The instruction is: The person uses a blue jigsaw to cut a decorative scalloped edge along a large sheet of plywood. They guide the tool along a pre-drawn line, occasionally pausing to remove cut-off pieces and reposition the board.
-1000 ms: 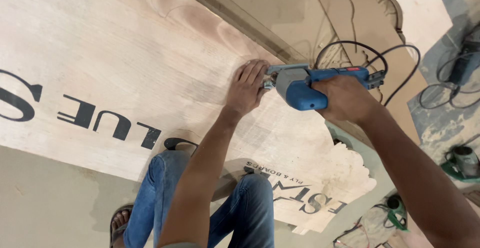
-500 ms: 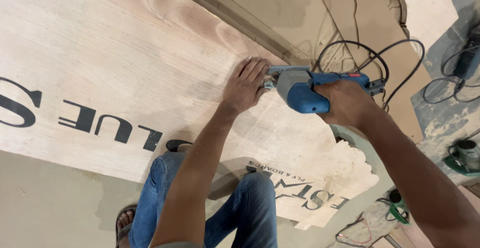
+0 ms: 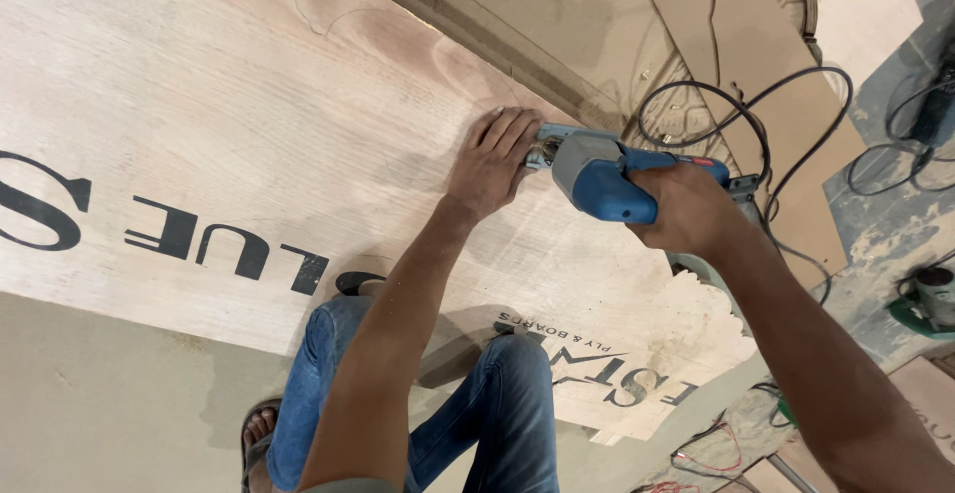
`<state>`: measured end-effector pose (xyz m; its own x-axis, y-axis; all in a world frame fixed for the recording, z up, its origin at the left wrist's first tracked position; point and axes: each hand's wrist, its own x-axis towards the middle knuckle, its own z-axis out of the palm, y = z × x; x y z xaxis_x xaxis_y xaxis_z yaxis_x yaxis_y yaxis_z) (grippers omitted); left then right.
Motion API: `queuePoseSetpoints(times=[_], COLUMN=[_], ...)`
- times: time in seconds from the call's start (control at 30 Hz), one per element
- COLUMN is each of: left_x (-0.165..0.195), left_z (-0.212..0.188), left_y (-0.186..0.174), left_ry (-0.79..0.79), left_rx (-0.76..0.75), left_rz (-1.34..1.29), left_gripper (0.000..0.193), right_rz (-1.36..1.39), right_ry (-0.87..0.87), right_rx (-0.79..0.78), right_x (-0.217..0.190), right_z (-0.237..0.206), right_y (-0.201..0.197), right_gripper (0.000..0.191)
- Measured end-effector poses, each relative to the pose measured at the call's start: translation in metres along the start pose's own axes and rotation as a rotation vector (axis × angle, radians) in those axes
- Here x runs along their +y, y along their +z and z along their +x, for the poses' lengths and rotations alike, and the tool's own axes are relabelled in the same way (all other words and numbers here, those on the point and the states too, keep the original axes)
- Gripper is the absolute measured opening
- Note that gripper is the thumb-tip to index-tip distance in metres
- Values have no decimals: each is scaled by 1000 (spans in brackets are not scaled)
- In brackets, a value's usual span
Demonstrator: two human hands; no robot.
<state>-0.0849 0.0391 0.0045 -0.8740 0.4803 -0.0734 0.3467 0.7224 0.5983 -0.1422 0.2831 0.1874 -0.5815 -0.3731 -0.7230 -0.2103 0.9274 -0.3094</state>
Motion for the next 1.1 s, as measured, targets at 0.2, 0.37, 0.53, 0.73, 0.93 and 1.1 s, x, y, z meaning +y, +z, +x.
queuePoseSetpoints(times=[0.2,0.37,0.53,0.73,0.93,1.1], left_x=[0,-2,-2,-1,7,1], left_z=[2,5,7,6,-29,-70], left_y=[-6,-8,-8,-7,-3,0], left_ry=[6,51,58,50,-78,-33], left_rx=[-19,-7,-23,-51,25,-16], left_rz=[-17,40,87,113,98,151], left_gripper=[70,69,70,73,71,56], right_rz=[69,90,120,150,191,187], right_ry=[20,101,15,3,58,16], right_rx=[72,88,178,201,170,242], right_x=[-5,-9,-8,-10,-17,-19], right_z=[-4,-7,-9,-12,-17,-14], right_y=[5,9,10,14,12,14], right_gripper=[31,28,36,30,27,27])
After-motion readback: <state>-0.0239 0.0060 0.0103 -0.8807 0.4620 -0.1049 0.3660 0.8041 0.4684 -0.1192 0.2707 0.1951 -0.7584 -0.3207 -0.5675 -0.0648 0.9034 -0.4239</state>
